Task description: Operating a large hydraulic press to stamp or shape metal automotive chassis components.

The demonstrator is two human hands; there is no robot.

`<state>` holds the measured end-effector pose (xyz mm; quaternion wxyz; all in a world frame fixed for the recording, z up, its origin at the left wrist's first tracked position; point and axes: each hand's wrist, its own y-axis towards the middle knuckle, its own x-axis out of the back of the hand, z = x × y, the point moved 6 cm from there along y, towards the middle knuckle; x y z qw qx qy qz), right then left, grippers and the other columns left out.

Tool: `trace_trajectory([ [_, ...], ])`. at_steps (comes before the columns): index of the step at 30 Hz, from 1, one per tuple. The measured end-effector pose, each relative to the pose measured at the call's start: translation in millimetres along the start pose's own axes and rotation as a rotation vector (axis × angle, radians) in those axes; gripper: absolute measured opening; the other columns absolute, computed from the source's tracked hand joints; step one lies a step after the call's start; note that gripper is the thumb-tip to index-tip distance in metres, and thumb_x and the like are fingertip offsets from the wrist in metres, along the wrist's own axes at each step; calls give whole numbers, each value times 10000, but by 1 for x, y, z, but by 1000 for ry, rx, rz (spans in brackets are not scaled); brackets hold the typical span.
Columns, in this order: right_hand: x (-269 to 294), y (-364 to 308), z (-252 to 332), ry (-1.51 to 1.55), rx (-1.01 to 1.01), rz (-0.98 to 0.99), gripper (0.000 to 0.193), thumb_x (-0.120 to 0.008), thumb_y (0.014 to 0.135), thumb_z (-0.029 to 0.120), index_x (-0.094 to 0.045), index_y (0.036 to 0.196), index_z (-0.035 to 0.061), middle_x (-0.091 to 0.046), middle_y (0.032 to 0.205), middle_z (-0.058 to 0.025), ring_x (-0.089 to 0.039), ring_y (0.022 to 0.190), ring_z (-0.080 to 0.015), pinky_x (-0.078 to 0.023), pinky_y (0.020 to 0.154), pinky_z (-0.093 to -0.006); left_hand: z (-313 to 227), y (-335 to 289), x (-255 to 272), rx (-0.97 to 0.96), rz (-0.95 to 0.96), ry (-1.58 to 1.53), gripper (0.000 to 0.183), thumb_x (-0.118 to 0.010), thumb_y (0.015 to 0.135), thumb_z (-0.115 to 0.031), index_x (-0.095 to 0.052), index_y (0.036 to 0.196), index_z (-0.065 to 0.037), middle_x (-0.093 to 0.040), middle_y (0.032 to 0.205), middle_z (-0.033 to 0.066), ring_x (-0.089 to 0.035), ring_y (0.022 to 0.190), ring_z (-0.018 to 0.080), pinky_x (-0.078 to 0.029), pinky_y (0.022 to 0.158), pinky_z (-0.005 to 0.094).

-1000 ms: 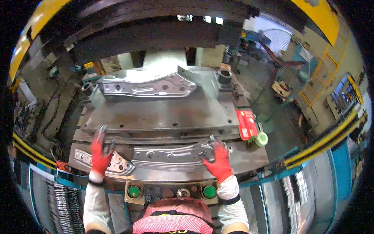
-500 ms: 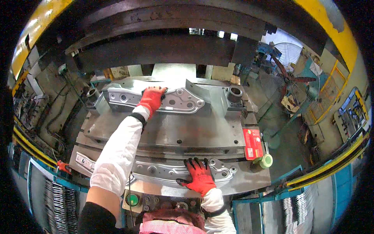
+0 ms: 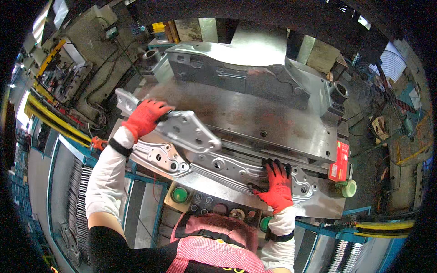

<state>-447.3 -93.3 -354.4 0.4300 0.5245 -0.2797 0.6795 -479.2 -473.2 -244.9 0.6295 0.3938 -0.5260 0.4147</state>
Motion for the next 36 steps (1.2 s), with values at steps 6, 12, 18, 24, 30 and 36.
trace_trajectory([
  [6,1,4,3,0,32,-31,856,-732,563,444,-429,1255,40,-389,1330,-134,-308,1259,-321,-130,1087,-477,60,-90,-84,176,261,100,434,-463,766,-44,-532,1163,-207,-582,1014,84,-532,998,259,-365,907,372],
  [12,-4,3,1,-6,21,-36,876,-746,562,399,-395,1288,58,-387,1334,-124,-300,1268,-313,-131,1092,-463,61,-100,-141,196,271,6,428,-512,754,-60,-525,1163,-186,-588,1027,79,-538,1006,274,-371,922,389],
  [18,-2,2,3,6,29,-26,883,-750,562,376,-380,1301,64,-370,1350,-112,-290,1275,-308,-128,1095,-457,34,-118,-125,377,-23,105,635,-618,699,-147,-403,1295,-187,-461,1275,96,-407,1190,287,-249,1035,460],
  [24,-5,0,0,5,-2,13,887,-749,563,367,-372,1308,67,-368,1352,-122,-287,1276,-311,-125,1096,-456,-69,-149,-117,551,-133,-275,1023,-701,587,-521,-199,1409,-178,-214,1419,182,-121,1334,369,-52,1057,566],
  [30,-4,0,-3,23,-1,62,899,-735,591,426,-352,1328,82,-353,1361,-150,-260,1294,-323,-121,1094,-458,-87,-148,-146,562,-248,-169,852,-749,500,-410,-443,1272,-223,-245,1412,167,-168,1317,385,-40,1042,609],
  [36,-3,17,-13,-43,73,372,981,-679,610,557,-278,1371,85,-270,1405,-180,-208,1316,-348,-127,1088,-456,-58,-160,-164,496,-276,-204,687,-740,561,-369,-516,1197,-240,-251,1414,171,-160,1324,388,-57,1047,593],
])
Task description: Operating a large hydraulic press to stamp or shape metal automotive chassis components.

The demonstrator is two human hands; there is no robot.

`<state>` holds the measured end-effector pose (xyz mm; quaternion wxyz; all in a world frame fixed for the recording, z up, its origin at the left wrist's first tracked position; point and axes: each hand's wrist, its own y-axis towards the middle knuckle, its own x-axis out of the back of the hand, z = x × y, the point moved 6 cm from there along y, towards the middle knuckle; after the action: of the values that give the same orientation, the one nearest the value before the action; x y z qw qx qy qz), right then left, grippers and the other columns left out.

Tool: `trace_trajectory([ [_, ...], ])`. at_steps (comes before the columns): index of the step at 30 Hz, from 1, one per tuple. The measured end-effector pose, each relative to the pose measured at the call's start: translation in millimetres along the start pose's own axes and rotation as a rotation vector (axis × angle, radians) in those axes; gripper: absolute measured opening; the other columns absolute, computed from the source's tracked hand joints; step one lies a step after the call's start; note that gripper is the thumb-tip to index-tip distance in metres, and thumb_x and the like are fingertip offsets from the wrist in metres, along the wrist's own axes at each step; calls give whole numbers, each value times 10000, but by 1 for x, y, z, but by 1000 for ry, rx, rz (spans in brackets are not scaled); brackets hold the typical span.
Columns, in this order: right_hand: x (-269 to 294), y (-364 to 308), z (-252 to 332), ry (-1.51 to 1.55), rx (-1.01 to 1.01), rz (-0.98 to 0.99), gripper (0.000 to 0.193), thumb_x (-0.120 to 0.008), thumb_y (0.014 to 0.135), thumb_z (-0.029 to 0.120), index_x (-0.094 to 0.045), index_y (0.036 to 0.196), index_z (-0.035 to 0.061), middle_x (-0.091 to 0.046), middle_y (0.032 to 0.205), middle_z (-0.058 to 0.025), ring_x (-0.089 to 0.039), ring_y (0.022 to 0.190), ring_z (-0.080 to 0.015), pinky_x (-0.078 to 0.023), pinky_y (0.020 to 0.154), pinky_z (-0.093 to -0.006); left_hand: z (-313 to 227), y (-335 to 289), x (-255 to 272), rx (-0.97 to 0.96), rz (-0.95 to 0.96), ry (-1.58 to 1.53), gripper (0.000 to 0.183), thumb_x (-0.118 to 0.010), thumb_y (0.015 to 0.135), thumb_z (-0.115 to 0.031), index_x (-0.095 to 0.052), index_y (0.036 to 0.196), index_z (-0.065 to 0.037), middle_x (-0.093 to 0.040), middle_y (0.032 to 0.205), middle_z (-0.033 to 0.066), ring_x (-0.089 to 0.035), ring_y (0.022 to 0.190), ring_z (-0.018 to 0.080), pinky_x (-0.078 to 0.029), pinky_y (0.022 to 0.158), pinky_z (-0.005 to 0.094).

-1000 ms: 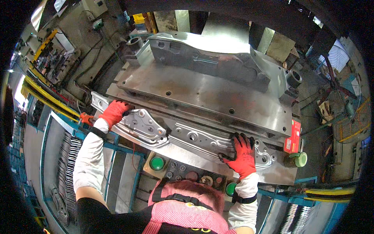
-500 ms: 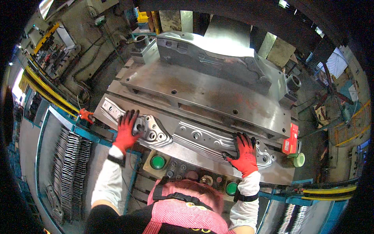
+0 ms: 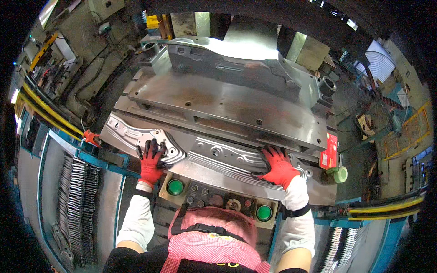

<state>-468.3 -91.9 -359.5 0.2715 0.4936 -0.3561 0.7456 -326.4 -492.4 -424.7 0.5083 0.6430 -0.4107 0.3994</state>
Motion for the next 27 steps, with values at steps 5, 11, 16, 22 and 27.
trace_trajectory([
  [5,-5,10,-5,19,75,137,1002,-738,575,480,-289,1354,40,-302,1370,-228,-271,1280,-355,-207,1069,-411,11,15,1,34,113,15,672,-699,611,-464,-508,1207,-221,-228,1421,182,-142,1330,380,-5,1053,584],
  [11,1,5,-3,-18,161,68,984,-700,576,551,-338,1319,18,-382,1281,-261,-369,1192,-392,-250,1031,-441,-18,7,24,80,12,7,888,-664,637,-524,-324,1350,-117,-250,1412,197,-206,1316,370,-101,1042,586],
  [16,64,-8,43,-157,268,-242,943,-728,521,435,-357,1308,70,-431,1185,-188,-375,1166,-336,-172,1041,-508,17,-43,25,323,-57,51,823,-634,705,-409,-279,1360,-59,-301,1372,205,-226,1296,372,-112,1059,534],
  [22,148,73,50,-244,299,-646,977,-741,517,425,-325,1326,69,-384,1231,-192,-332,1187,-339,-140,1049,-514,23,-43,30,334,-97,32,816,-635,714,-399,-276,1370,-71,-289,1387,178,-218,1292,379,-146,1061,512],
  [27,189,163,61,-318,276,-854,990,-728,530,484,-315,1339,89,-377,1241,-160,-321,1182,-322,-127,1048,-506,50,-61,13,324,-142,89,802,-633,719,-367,-279,1371,-63,-315,1368,185,-241,1275,404,-159,1056,525],
])
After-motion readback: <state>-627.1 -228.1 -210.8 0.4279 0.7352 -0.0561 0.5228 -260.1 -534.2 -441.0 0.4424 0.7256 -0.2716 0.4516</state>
